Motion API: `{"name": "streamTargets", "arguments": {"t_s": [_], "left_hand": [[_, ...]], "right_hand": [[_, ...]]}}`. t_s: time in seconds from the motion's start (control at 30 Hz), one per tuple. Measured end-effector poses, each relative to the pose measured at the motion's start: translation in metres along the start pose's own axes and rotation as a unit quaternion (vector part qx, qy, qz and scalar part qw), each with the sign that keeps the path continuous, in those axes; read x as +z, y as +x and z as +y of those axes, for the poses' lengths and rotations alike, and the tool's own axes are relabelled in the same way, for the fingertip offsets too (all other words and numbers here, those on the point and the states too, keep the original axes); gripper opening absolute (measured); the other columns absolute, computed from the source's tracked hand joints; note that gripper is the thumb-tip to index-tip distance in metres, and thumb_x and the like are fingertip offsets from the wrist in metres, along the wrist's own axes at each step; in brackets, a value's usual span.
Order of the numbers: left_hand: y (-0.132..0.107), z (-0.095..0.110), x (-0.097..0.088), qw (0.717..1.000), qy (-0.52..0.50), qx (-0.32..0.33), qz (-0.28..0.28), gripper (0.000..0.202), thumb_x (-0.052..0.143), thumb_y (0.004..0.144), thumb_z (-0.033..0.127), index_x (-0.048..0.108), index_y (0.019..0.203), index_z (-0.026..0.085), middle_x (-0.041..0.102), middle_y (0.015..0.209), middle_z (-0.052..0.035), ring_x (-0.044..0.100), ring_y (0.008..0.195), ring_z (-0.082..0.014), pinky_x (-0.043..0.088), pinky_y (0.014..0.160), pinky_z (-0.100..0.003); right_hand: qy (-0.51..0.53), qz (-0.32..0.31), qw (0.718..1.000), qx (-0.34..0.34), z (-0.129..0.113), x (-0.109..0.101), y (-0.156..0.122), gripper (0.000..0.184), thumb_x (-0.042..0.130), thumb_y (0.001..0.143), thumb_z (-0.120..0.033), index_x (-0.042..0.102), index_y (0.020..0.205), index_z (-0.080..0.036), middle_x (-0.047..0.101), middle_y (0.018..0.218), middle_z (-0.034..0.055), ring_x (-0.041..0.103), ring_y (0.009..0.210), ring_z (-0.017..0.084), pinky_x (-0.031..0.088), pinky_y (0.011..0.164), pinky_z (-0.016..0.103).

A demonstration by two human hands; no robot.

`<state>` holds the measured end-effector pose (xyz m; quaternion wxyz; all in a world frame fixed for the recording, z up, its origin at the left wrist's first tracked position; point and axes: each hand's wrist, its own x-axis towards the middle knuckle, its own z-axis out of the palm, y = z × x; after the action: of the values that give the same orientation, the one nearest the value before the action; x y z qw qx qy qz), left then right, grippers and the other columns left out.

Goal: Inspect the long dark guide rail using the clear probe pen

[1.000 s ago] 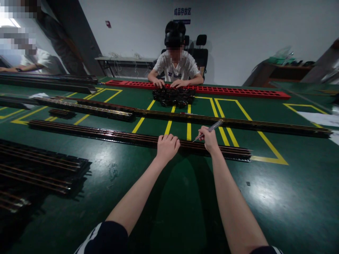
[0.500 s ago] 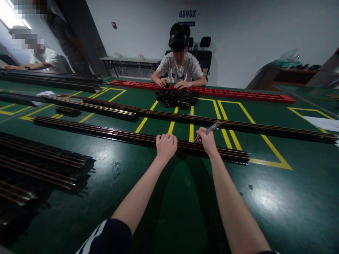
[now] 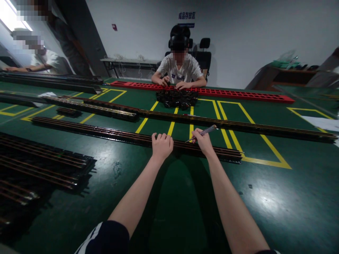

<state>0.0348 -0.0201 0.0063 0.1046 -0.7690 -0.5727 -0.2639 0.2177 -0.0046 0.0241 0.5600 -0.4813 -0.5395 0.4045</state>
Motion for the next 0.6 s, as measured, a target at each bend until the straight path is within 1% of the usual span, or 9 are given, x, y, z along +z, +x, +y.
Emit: {"name": "streamTargets", "arguments": {"t_s": [0.17, 0.27, 0.4, 0.6], "left_hand": [[-0.002, 0.011, 0.002, 0.999, -0.002, 0.046, -0.01, 0.038, 0.032, 0.093, 0.028, 0.067, 0.087, 0.018, 0.07, 0.092, -0.0097, 0.059, 0.089, -0.024, 0.03, 0.096, -0.046], [-0.002, 0.016, 0.004, 0.998, -0.012, 0.065, -0.022, 0.036, 0.032, 0.094, 0.029, 0.066, 0.091, 0.019, 0.07, 0.095, -0.0086, 0.059, 0.09, -0.0236, 0.033, 0.092, -0.044], [-0.002, 0.017, 0.005, 0.997, -0.013, 0.064, -0.026, 0.036, 0.032, 0.094, 0.03, 0.066, 0.092, 0.018, 0.07, 0.095, -0.0082, 0.059, 0.089, -0.0229, 0.035, 0.086, -0.041], [-0.002, 0.016, 0.006, 0.998, -0.005, 0.061, -0.025, 0.035, 0.033, 0.094, 0.031, 0.066, 0.09, 0.02, 0.07, 0.094, -0.0075, 0.059, 0.089, -0.0229, 0.035, 0.085, -0.041]], "right_hand": [[-0.003, 0.005, 1.0, 0.003, -0.004, 0.002, -0.002, 0.025, 0.06, 0.07, -0.032, 0.05, 0.05, -0.02, 0.049, 0.045, -0.0043, 0.047, 0.042, 0.008, 0.041, 0.045, 0.021], [0.001, 0.016, 1.0, 0.006, -0.005, 0.002, -0.002, 0.025, 0.059, 0.068, -0.031, 0.049, 0.049, -0.02, 0.048, 0.044, -0.0046, 0.047, 0.041, 0.008, 0.04, 0.045, 0.021], [0.023, 0.031, 0.999, 0.007, -0.004, 0.001, -0.002, 0.024, 0.059, 0.067, -0.028, 0.047, 0.047, -0.02, 0.045, 0.041, -0.0055, 0.045, 0.04, 0.008, 0.04, 0.044, 0.021], [0.032, 0.043, 0.999, 0.01, 0.001, -0.003, 0.0, 0.024, 0.057, 0.069, -0.024, 0.046, 0.047, -0.02, 0.042, 0.04, -0.0063, 0.04, 0.038, 0.007, 0.037, 0.042, 0.02]]}}
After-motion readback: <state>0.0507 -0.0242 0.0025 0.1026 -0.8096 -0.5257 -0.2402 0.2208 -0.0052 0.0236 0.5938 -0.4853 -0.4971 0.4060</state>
